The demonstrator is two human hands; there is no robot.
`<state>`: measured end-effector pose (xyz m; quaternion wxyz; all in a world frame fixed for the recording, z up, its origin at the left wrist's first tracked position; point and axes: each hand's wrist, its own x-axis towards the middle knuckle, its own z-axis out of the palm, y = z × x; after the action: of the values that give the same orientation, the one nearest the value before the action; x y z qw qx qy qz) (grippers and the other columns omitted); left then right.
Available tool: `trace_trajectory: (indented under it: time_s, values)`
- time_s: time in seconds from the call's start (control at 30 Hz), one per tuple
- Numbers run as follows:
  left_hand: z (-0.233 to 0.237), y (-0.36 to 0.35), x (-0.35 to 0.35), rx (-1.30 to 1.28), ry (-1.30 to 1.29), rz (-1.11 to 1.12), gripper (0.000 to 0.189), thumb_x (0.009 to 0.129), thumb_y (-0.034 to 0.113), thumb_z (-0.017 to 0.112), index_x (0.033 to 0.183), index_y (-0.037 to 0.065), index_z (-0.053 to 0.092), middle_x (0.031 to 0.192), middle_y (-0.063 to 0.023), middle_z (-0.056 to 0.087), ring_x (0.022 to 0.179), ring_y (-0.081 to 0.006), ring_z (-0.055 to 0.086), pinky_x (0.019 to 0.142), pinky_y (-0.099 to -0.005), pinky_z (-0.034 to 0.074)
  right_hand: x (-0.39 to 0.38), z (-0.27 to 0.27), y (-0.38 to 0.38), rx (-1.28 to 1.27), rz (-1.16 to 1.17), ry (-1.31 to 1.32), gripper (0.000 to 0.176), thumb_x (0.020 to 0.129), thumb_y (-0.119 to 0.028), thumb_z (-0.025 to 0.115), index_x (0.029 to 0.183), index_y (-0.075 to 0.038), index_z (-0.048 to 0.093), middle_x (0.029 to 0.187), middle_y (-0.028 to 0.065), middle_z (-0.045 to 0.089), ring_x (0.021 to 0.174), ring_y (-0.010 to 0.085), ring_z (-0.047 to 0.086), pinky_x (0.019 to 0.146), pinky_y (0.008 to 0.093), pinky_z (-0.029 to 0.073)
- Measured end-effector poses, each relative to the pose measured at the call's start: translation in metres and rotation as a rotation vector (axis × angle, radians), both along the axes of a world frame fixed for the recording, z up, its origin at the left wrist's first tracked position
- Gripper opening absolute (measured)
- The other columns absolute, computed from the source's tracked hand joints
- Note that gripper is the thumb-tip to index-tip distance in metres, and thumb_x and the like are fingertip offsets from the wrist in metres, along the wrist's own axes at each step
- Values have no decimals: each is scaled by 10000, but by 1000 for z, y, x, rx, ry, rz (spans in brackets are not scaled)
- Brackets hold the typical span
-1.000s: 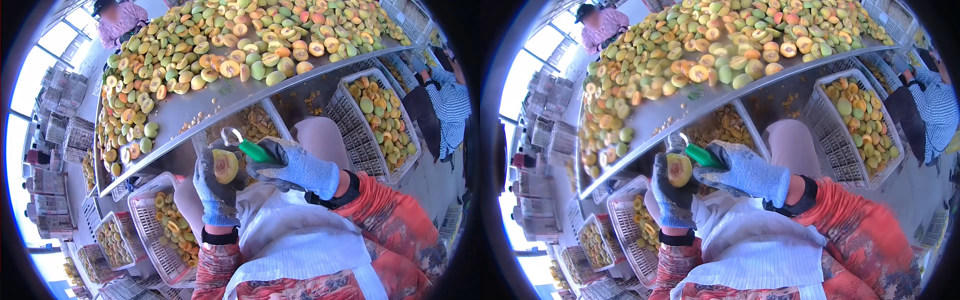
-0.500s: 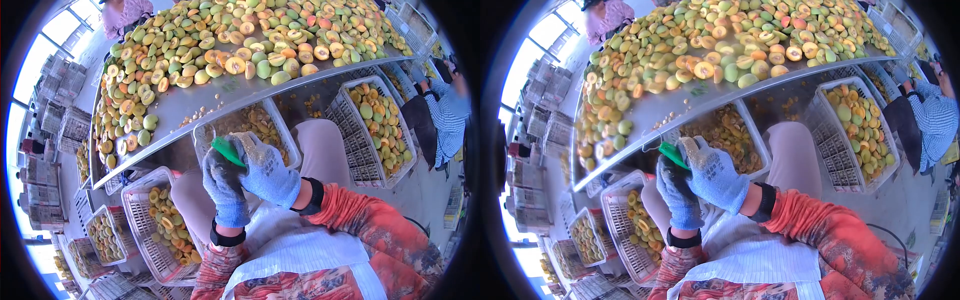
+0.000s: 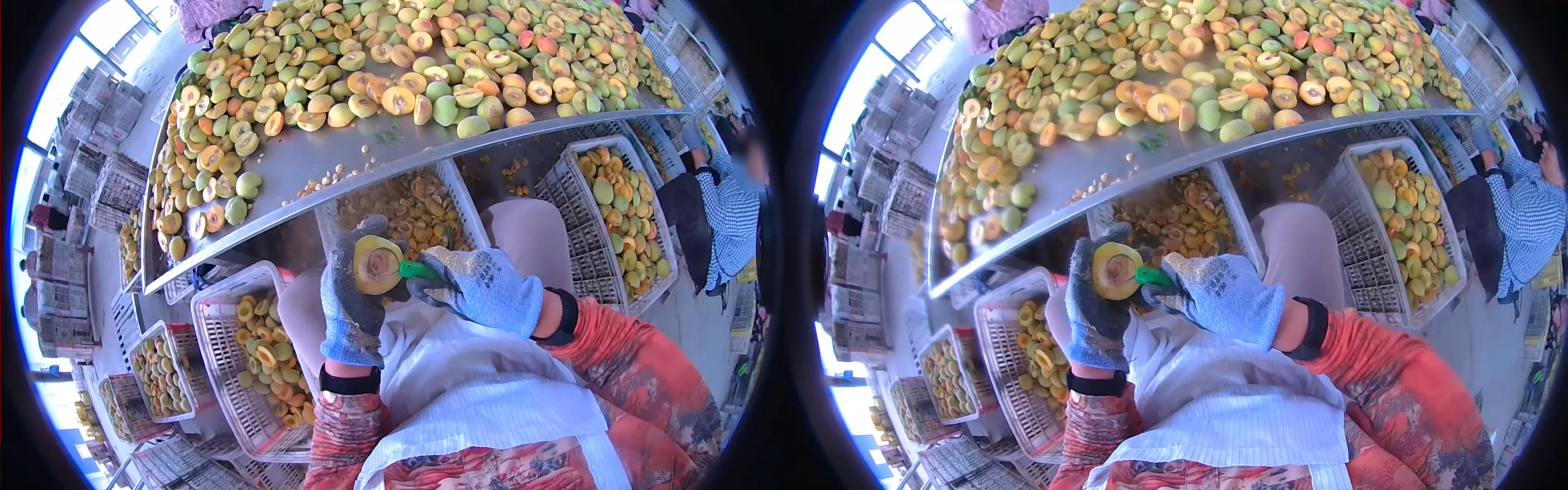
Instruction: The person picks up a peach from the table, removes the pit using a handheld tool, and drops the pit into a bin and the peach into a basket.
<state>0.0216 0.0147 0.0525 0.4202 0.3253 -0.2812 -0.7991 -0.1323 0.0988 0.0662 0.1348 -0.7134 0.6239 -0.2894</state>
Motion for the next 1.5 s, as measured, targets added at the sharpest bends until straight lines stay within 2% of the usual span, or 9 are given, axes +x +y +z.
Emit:
trace_trajectory:
  time_s: [0.2,0.27,0.4,0.6,0.9,1.0,1.17,1.23,1.5]
  values:
    - [0,6,6,-73,-38,-53,498,918,407,459,1164,-23,515,1053,-114,593,874,-200,609,705,-313,536,3,2,0,-107,-32,-36,327,827,-389,591,849,-69,527,651,144,599,585,314,605,485,397,453]
    - [-5,6,5,-76,-48,8,451,930,364,449,1140,-26,536,1047,-113,598,880,-192,604,736,-302,518,3,5,2,27,5,18,323,830,-380,590,875,-66,530,640,142,597,575,309,606,485,389,458]
    - [-3,10,4,-92,-112,21,467,936,355,428,1155,-49,507,1036,-137,599,865,-200,605,684,-308,518,2,1,7,77,21,58,325,828,-374,594,904,-63,535,621,139,591,564,305,605,483,385,460]
    - [25,10,-3,-170,-128,86,374,932,275,437,1106,-31,561,1047,-105,599,928,-181,588,824,-301,481,7,9,3,-15,-38,10,325,823,-365,602,914,-58,541,620,139,587,564,310,608,486,379,466]
    - [12,39,-11,-296,-275,321,351,931,273,453,1114,-16,527,1001,-123,602,859,-220,615,764,-312,516,35,-9,23,176,-54,-342,382,815,-366,623,997,-41,537,696,175,607,622,359,609,549,424,472]
    - [28,47,-10,-27,-71,296,329,931,289,436,1145,47,499,940,-105,587,845,-203,601,712,-324,532,43,-4,22,214,-2,-671,377,831,-356,604,999,-28,528,780,204,615,732,384,609,634,431,474]
    - [12,37,-10,-156,27,354,330,925,273,454,1120,14,514,1022,-126,582,917,-231,596,779,-356,520,9,0,2,230,64,-153,381,840,-416,562,939,-50,531,699,183,611,655,366,610,570,440,479]
    - [17,33,-6,-240,5,288,335,914,258,472,1153,25,497,1137,-128,547,1033,-265,552,871,-381,479,4,9,0,111,89,-3,324,804,-325,623,943,-44,542,627,154,588,578,345,598,516,418,459]
    - [16,19,-7,-87,163,172,358,910,251,465,1161,-1,498,1146,-138,546,1025,-283,564,846,-394,496,10,13,0,21,-34,69,381,822,-440,573,910,-71,539,591,139,587,529,315,599,465,405,460]
